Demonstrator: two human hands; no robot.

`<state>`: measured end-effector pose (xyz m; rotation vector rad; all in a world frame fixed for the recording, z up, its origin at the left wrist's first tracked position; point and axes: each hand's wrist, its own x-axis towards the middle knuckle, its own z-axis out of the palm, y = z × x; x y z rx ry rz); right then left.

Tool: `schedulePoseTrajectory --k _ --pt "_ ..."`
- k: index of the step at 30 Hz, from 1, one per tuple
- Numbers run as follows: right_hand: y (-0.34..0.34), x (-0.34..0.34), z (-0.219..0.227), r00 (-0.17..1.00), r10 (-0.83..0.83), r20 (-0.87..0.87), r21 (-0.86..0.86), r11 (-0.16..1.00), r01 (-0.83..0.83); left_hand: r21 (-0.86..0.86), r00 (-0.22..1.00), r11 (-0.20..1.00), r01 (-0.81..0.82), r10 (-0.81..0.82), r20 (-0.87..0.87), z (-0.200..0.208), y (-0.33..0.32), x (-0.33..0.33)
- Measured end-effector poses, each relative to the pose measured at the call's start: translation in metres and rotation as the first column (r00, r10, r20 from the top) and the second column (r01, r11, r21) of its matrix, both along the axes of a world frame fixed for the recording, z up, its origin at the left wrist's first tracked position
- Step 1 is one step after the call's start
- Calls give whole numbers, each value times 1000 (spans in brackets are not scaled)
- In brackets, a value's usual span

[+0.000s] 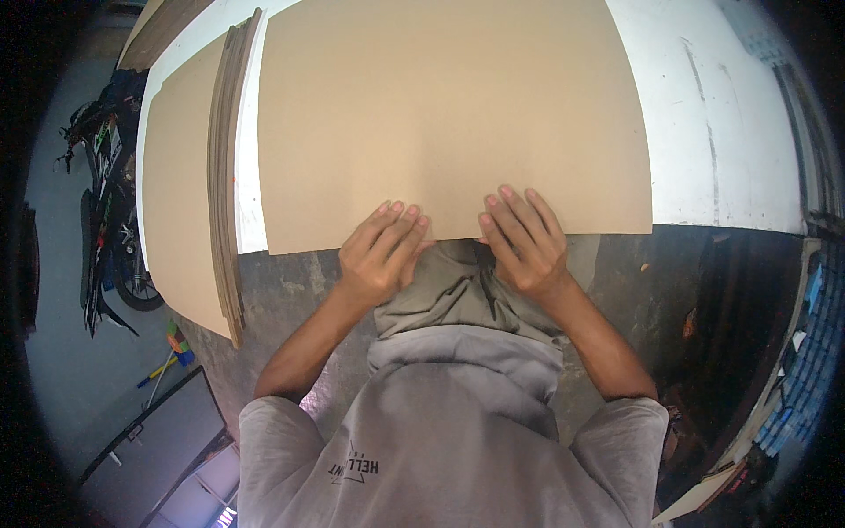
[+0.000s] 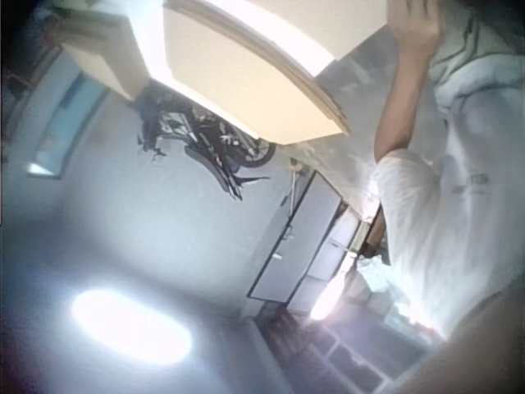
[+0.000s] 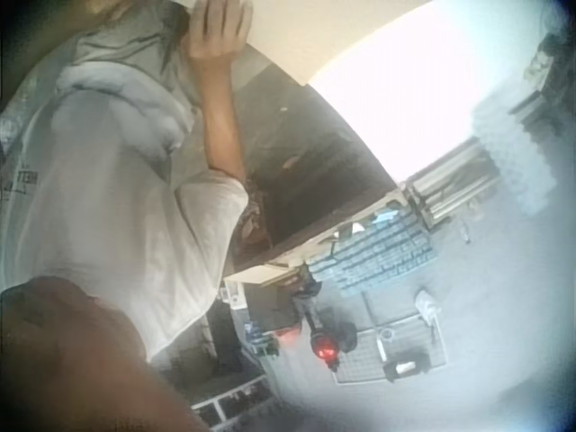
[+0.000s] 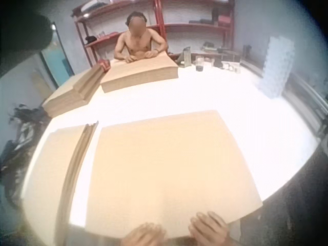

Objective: The person repeatedly folds large flat cardboard sheets in half on a white table, pressing the crease with both hands, then places each folded sheet aside. The action is repeated for multiple sheets throughout the clip.

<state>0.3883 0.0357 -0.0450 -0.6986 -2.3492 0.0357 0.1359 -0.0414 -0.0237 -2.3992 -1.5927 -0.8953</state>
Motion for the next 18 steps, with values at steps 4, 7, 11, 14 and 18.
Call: schedulePoseTrajectory --k 4,7,11,14,18 --pt "-1 2 -2 1000 -1 15 27 1000 1 -7 1000 1000 15 -15 -25 3 1 -1" --pt "1 3 2 999 0 52 6 1000 -1 -27 998 999 39 -40 -57 9 2 -5" --pt "10 -3 11 998 7 62 18 1000 -8 -13 999 999 39 -40 -37 15 11 -9" --pt "17 -6 19 998 6 67 -70 998 -1 -48 999 998 42 -41 16 17 18 -11" --pt "21 -4 31 1000 16 -1 -239 971 -15 -82 998 996 19 -15 58 18 21 -9"
